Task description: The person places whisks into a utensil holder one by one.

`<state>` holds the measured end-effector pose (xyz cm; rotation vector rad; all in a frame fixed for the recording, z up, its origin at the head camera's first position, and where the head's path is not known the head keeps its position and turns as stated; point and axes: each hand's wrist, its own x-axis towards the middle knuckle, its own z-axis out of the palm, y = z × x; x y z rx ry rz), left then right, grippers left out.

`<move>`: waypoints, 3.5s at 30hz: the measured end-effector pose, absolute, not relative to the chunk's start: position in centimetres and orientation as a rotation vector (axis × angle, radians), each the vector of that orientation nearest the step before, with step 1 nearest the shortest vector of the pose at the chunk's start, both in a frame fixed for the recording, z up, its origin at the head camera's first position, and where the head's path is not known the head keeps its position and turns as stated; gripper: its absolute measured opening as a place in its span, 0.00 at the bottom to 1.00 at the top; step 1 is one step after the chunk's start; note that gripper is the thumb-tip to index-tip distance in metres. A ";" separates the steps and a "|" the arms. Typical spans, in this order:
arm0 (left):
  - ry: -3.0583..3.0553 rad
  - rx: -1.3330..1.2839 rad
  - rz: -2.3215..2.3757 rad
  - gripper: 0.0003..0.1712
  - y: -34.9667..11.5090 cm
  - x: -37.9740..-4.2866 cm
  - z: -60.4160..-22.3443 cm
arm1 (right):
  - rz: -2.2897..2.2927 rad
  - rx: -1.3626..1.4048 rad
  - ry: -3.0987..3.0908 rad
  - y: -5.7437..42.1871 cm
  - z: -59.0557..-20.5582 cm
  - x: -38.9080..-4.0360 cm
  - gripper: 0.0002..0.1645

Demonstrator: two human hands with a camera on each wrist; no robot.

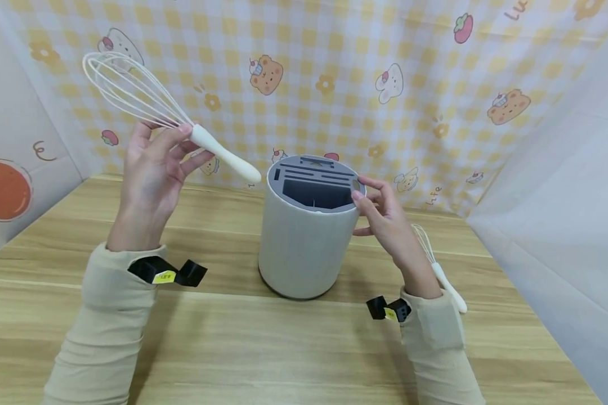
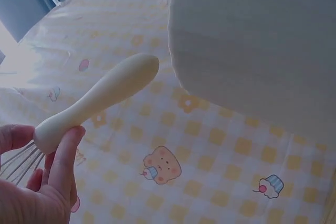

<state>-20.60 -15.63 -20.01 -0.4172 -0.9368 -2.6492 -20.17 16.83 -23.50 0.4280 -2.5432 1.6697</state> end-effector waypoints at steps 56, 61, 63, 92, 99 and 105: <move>-1.608 -0.722 -2.054 0.18 -10.3 -19.0 -20.7 | 1.693 0.429 -2.532 16.8 -23.5 -20.1 0.31; -1.698 -0.733 -1.970 0.18 -9.7 -19.1 -21.0 | 1.694 0.428 -2.526 16.7 -23.4 -20.2 0.31; -1.742 -0.735 -1.925 0.18 -9.5 -19.1 -21.1 | 1.692 0.424 -2.528 16.7 -23.3 -20.2 0.31; -2.093 -0.688 -1.405 0.25 -7.3 -19.7 -22.8 | 1.677 0.407 -2.538 16.5 -23.4 -20.1 0.31; -2.124 -0.657 -1.378 0.31 -7.3 -19.6 -22.7 | 1.662 0.401 -2.544 16.5 -23.4 -20.0 0.31; -2.133 -0.656 -1.383 0.35 -7.3 -19.7 -22.7 | 1.677 0.391 -2.535 16.5 -23.4 -20.0 0.30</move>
